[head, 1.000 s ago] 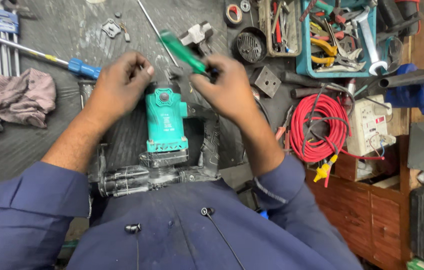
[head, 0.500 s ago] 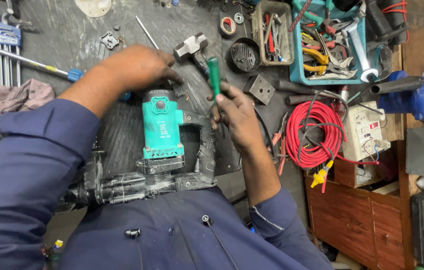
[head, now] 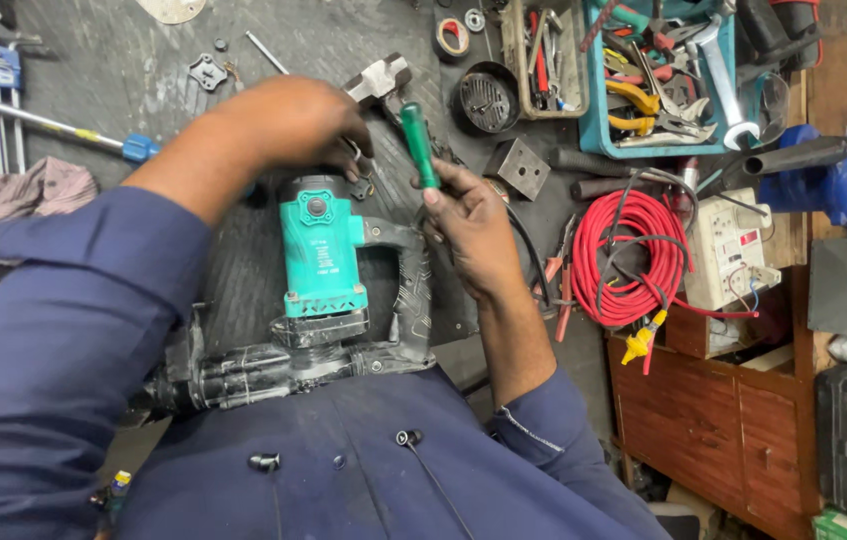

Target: The person works on a teal rotary hammer power tool at a cluttered workbench. They handle the red power cable, plug it into a power strip, reposition the tool, and use a screwdriver to loosen and remove screws from the tool's housing while manipulating its green handle and side components.

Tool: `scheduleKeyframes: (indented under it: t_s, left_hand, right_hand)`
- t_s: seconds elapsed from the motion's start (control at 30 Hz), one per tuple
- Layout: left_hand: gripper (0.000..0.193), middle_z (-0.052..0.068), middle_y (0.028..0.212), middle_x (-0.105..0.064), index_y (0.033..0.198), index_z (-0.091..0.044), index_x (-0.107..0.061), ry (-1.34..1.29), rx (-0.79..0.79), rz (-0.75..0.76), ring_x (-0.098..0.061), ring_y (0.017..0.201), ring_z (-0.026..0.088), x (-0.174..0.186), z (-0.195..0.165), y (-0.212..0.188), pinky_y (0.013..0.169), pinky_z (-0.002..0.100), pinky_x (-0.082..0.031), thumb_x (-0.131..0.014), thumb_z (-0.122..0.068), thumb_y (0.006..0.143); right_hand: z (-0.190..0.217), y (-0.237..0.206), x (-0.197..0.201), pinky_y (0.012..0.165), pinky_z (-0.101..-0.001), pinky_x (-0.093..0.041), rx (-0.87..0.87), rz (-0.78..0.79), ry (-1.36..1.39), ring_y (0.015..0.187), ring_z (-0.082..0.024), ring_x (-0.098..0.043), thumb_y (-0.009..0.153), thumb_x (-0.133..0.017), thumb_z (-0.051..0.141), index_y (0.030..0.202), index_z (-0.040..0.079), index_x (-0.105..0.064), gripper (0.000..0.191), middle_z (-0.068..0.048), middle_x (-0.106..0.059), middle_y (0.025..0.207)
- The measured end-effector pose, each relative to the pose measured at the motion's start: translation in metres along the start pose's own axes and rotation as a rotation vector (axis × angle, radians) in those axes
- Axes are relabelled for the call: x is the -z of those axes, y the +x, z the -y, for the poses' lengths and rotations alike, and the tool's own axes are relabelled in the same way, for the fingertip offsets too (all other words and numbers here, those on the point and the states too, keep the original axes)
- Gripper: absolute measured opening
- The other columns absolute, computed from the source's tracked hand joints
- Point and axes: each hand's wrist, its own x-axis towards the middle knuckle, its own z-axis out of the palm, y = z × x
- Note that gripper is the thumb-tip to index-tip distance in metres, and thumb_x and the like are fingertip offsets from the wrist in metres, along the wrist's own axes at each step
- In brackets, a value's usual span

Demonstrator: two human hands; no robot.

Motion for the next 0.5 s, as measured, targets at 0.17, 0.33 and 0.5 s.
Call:
scheduleKeyframes:
  t_s: [0.17,0.33,0.5]
  left_hand:
    - [0.026,0.008,0.099,-0.078,0.102,-0.024,-0.082,0.036,0.132,0.221,-0.074,0.095,0.032,0.003,-0.013,0.012,0.082,0.046,-0.057,-0.081,-0.026,0.076]
    - [0.021,0.007,0.098,-0.078,0.100,-0.020,-0.080,-0.165,0.151,0.150,-0.074,0.093,0.029,-0.001,-0.005,0.011,0.080,0.043,-0.057,-0.078,-0.021,0.078]
    - [0.023,0.010,0.102,-0.077,0.115,-0.009,-0.072,-0.478,0.258,-0.278,-0.074,0.093,0.023,0.013,0.030,-0.017,0.082,0.039,-0.057,-0.063,-0.005,0.093]
  right_hand:
    - [0.004,-0.006,-0.009,0.058,-0.0189,-0.036,0.081,-0.022,-0.082,0.067,-0.003,-0.044,0.108,-0.059,0.019,0.138,-0.002,-0.058,0.037,0.001,-0.059,0.091]
    - [-0.001,-0.012,-0.015,0.057,-0.0183,-0.036,0.169,-0.017,-0.157,0.065,-0.002,-0.045,0.110,-0.058,0.025,0.136,-0.001,-0.058,0.036,0.003,-0.055,0.083]
    - [-0.006,-0.019,-0.010,0.077,-0.0203,-0.048,0.193,0.030,-0.314,0.084,-0.006,-0.059,0.104,-0.057,0.008,0.144,-0.001,-0.044,0.043,0.000,-0.060,0.093]
